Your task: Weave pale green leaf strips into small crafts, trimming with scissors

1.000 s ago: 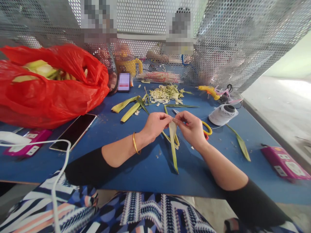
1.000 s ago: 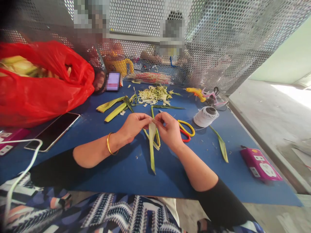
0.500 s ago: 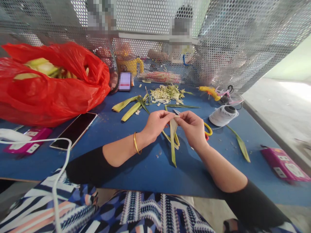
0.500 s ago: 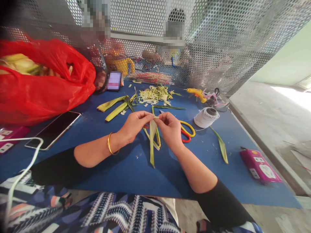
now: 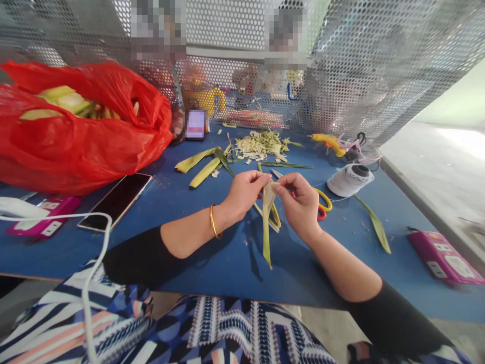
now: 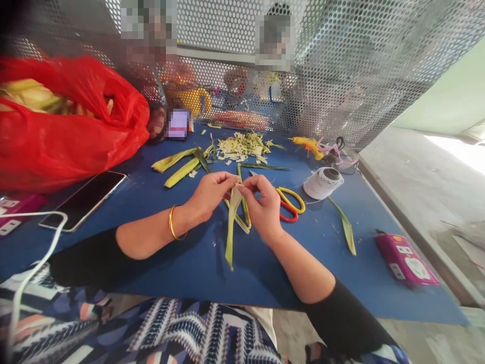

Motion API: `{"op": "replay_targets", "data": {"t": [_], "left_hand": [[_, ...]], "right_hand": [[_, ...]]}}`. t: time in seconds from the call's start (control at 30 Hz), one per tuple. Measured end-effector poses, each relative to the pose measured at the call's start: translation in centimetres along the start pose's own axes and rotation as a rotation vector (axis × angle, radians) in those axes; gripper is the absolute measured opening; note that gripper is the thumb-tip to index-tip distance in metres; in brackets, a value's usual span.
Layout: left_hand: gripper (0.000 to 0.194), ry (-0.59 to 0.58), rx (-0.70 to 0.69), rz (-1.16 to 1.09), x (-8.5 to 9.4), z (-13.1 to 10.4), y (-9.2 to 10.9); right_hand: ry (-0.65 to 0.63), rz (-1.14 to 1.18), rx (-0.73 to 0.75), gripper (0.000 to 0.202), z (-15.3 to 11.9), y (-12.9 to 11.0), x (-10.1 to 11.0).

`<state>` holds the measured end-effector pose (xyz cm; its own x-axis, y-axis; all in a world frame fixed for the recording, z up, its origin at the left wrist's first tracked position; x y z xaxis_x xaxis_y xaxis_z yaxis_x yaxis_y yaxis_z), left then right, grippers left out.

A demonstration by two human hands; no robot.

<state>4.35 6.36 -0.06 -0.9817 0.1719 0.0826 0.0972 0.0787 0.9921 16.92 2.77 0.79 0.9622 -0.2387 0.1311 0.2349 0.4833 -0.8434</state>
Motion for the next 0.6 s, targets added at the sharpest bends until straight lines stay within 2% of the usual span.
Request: {"op": "replay_targets", "data": {"t": [0.13, 0.37, 0.6], "left_hand": [[0.022, -0.023, 0.027, -0.032, 0.0, -0.1, -0.1], [0.015, -0.092, 0.06, -0.04, -0.8, -1.1, -0.1], [0.016, -0.025, 0.055, -0.092, -0.8, -0.7, -0.3]], "right_hand": [[0.027, -0.001, 0.012, 0.009, -0.1, 0.3, 0.1], [0.161, -0.076, 0.092, 0.011, 0.0, 0.5, 0.5], [0.19, -0.016, 0.187, 0.01, -0.3, 0.0, 0.7]]}}
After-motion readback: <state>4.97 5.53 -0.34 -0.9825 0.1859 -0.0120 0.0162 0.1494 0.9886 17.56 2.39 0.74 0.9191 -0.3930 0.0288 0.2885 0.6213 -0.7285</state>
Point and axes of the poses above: each hand's wrist, its own z-axis towards the middle knuckle, its own x-axis out of the back of the hand, y = z × x, the point moved 3 cm from there along z, towards the middle knuckle, and after that the axes turned 13 degrees about z, right-handed, at the moved point
